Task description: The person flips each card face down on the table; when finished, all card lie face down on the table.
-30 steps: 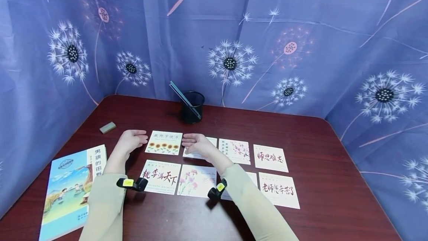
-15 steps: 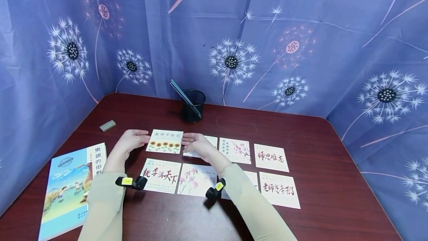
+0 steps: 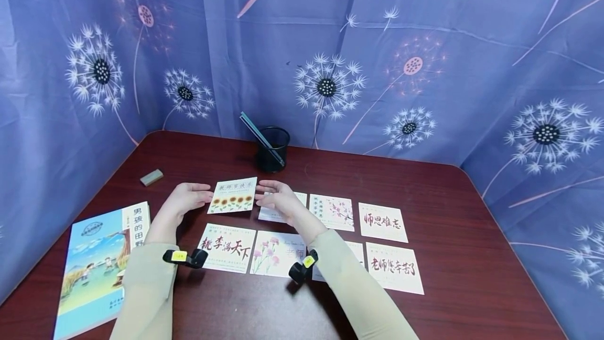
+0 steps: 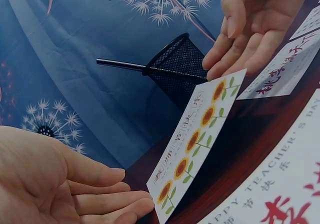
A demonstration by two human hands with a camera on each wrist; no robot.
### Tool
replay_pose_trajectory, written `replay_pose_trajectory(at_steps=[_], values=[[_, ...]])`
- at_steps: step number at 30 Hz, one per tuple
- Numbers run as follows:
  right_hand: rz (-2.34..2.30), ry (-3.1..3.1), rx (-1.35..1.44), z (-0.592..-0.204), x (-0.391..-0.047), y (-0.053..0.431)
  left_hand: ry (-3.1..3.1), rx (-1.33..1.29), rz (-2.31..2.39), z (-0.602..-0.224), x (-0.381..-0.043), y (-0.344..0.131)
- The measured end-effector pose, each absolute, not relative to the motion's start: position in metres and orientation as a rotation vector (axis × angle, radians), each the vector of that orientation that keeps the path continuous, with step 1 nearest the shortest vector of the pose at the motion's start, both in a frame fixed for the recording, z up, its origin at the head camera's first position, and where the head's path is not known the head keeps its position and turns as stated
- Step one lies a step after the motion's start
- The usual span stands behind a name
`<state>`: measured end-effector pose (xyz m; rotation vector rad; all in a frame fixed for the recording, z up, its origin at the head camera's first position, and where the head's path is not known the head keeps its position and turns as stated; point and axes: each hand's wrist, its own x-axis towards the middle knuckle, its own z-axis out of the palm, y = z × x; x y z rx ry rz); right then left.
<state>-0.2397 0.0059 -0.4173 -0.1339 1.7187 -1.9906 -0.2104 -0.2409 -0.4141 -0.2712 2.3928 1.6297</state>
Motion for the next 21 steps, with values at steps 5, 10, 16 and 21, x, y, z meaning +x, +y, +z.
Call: replay_pose_trajectory(at_steps=[5, 10, 16, 21], values=[[-2.02, 1.725, -0.107, -0.418, -0.239, 0.003, 2.389, -0.269, 1.626, -0.413, -0.21, -0.24], [-2.016, 1.759, -0.075, -0.42, -0.239, -0.003, 2.385, -0.25, 1.622, -0.413, -0.209, -0.24], [-2.012, 1.763, -0.07, -0.429, -0.242, -0.009, 2.371, -0.22, 1.628, -0.414, -0.209, -0.24], [-2.046, 1.749, -0.052, -0.431, -0.244, -0.011, 2.383, -0.231, 1.624, -0.413, -0.21, -0.237]])
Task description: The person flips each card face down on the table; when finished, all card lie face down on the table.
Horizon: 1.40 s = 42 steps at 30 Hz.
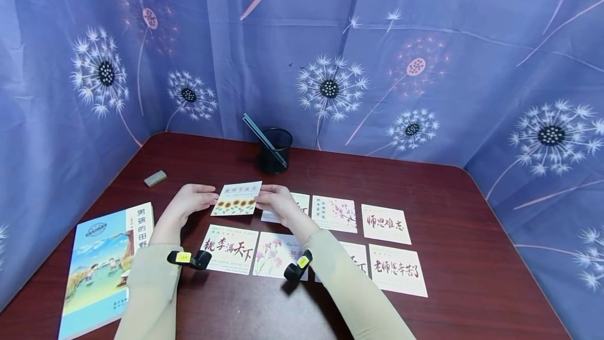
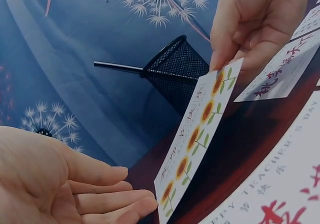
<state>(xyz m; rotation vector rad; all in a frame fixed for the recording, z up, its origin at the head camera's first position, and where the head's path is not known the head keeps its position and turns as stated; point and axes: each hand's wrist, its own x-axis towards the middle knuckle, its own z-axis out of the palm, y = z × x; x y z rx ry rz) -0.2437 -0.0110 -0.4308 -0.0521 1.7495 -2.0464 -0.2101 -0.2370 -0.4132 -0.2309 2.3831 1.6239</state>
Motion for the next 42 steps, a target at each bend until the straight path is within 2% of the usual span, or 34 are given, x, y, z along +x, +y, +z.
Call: replay_pose_trajectory(at_steps=[8, 16, 42], values=[[-2.071, 1.764, 0.003, -0.422, -0.241, -0.01, 2.566, -0.176, 1.618, -0.391, -0.208, -0.199], [-2.129, 1.736, -0.038, -0.414, -0.239, -0.012, 2.98, -0.11, 1.214, -0.382, -0.203, -0.159], [-2.15, 1.68, -0.153, -0.402, -0.235, -0.016, 3.026, -0.138, 1.323, -0.377, -0.199, -0.17]])
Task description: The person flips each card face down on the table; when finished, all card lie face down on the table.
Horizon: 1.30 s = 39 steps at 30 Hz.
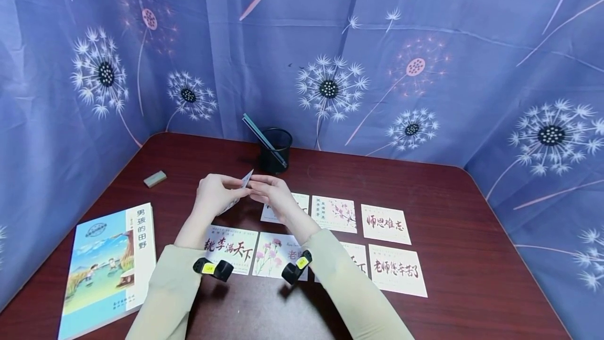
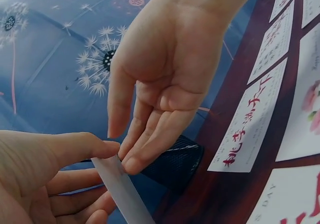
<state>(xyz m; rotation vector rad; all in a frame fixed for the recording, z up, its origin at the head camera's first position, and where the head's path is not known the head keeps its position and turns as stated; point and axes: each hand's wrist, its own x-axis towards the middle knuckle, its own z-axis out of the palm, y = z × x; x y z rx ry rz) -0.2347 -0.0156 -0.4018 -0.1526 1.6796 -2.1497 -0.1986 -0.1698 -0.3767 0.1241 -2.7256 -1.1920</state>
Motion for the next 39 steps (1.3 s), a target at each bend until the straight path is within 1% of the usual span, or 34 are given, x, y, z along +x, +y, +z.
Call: replay_pose_trajectory(at_steps=[11, 21, 31, 39], values=[[-2.121, 1.703, -0.149, -0.407, -0.239, -0.01, -2.6, 0.234, -1.184, -0.371, -0.196, -0.184], [-2.079, 1.739, -0.134, -0.415, -0.241, 0.006, -2.487, 0.399, -1.212, -0.371, -0.196, -0.207], [-2.086, 1.809, -0.078, -0.42, -0.241, 0.044, -2.499, 0.5, -1.479, -0.389, -0.204, -0.221], [-2.085, 1.835, -0.045, -0.424, -0.238, 0.068, -2.601, 0.563, -1.499, -0.405, -0.206, -0.226]])
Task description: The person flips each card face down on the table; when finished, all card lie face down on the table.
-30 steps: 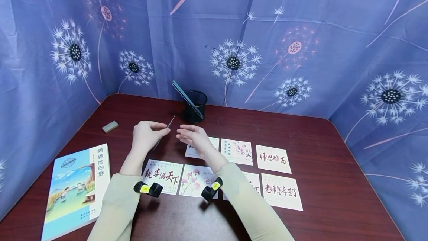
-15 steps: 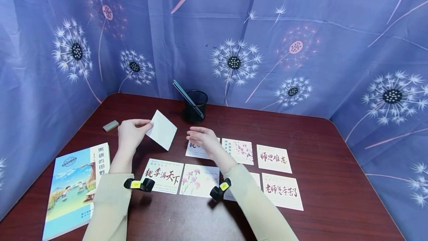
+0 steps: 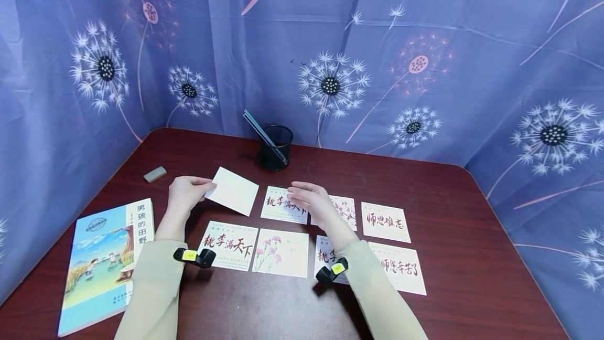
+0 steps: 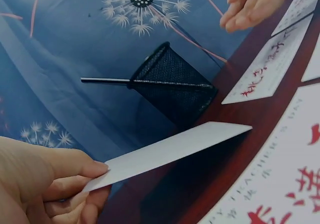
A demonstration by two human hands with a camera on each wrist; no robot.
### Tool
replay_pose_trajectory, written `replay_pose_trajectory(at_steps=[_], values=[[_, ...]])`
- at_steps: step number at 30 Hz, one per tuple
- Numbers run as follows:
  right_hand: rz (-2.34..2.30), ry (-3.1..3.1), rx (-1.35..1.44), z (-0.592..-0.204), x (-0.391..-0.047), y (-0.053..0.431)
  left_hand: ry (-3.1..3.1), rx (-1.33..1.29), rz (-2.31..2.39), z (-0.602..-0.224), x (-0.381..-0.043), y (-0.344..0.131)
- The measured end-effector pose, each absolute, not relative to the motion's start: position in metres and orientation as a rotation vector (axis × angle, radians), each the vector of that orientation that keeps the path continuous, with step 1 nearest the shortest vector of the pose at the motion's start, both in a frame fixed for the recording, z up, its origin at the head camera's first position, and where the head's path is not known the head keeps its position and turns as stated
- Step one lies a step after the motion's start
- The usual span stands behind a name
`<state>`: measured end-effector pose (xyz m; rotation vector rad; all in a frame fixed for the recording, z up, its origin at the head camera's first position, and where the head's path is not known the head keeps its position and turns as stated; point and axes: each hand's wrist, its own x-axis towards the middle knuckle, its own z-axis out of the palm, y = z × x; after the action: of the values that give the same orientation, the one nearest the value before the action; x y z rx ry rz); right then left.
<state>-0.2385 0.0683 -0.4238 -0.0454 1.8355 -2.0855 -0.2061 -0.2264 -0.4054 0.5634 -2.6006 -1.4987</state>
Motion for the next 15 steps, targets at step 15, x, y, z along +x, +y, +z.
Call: replay_pose_trajectory(at_steps=[15], values=[[-2.099, 1.838, 0.015, -0.428, -0.237, 0.103, -2.779, 0.632, -1.236, -0.416, -0.205, -0.224]])
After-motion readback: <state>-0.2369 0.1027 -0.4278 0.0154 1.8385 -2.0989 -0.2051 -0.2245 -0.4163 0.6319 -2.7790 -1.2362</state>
